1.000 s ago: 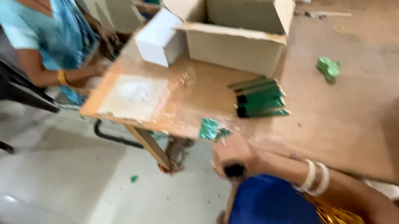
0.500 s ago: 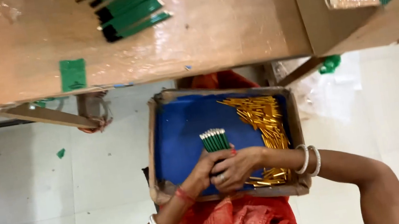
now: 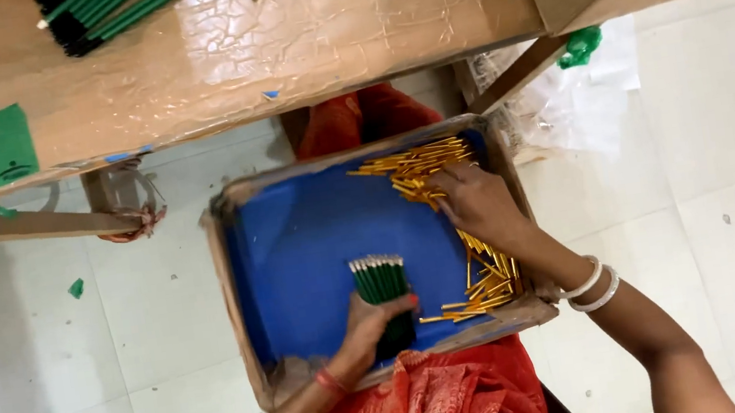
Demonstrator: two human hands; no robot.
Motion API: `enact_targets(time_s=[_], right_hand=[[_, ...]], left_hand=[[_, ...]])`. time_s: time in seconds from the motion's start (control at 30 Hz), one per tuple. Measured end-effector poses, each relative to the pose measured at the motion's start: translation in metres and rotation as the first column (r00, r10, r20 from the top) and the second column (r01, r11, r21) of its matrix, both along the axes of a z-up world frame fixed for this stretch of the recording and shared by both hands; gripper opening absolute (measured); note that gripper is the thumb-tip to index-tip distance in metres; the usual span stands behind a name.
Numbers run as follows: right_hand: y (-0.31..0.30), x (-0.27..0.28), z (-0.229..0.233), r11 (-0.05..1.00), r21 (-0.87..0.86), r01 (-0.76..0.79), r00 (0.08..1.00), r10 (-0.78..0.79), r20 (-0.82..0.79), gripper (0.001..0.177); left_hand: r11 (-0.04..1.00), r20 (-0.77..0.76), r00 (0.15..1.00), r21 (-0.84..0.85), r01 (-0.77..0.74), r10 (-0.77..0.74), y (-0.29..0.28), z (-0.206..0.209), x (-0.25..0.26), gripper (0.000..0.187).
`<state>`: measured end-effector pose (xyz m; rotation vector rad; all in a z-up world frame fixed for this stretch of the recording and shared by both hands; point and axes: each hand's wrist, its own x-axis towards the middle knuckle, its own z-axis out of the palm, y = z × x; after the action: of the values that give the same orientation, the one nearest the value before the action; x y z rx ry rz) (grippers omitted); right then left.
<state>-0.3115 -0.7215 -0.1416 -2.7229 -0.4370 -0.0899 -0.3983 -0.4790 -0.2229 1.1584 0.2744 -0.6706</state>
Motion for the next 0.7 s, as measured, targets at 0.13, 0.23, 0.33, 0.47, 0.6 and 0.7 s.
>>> enact_targets(time_s=[0.13,0.23,0.33,0.47,0.6,0.7], right_hand=[[-0.011,-0.002,-0.031,0.987,-0.151,0.062,0.998,-0.062,0.007,0.025],[-0.011,-0.008,-0.034,0.981,-0.174,0.082,0.997,-0.081,0.008,0.02],[-0.011,-0.012,-0.023,0.985,-0.124,0.117,0.993,-0.117,0.002,0.019],[-0.025,-0.011,-0.025,0.978,-0.115,0.172,0.978,-0.184,-0.096,0.017],[-0.05,-0.018,-0.052,0.978,-0.197,0.073,0.997,-0.069,0.028,0.024],[-0.046,-0.016,-0.027,0.993,-0.076,0.087,0.996,-0.086,0.02,0.028]], left_hand=[[0.995,-0.077,0.993,0.037,0.092,-0.089,-0.001,-0.001,-0.005,0.026],[0.975,-0.035,0.994,0.191,0.112,-0.107,0.003,0.005,-0.006,0.018],[0.935,0.117,0.977,0.33,0.129,-0.176,0.006,0.026,-0.001,0.016],[0.955,0.486,0.863,0.297,-0.014,-0.138,0.008,0.047,0.009,0.021],[0.957,0.574,0.813,0.277,-0.085,-0.094,0.012,0.053,0.006,0.022],[0.959,0.606,0.791,0.267,-0.1,-0.086,0.013,0.042,0.001,0.02]])
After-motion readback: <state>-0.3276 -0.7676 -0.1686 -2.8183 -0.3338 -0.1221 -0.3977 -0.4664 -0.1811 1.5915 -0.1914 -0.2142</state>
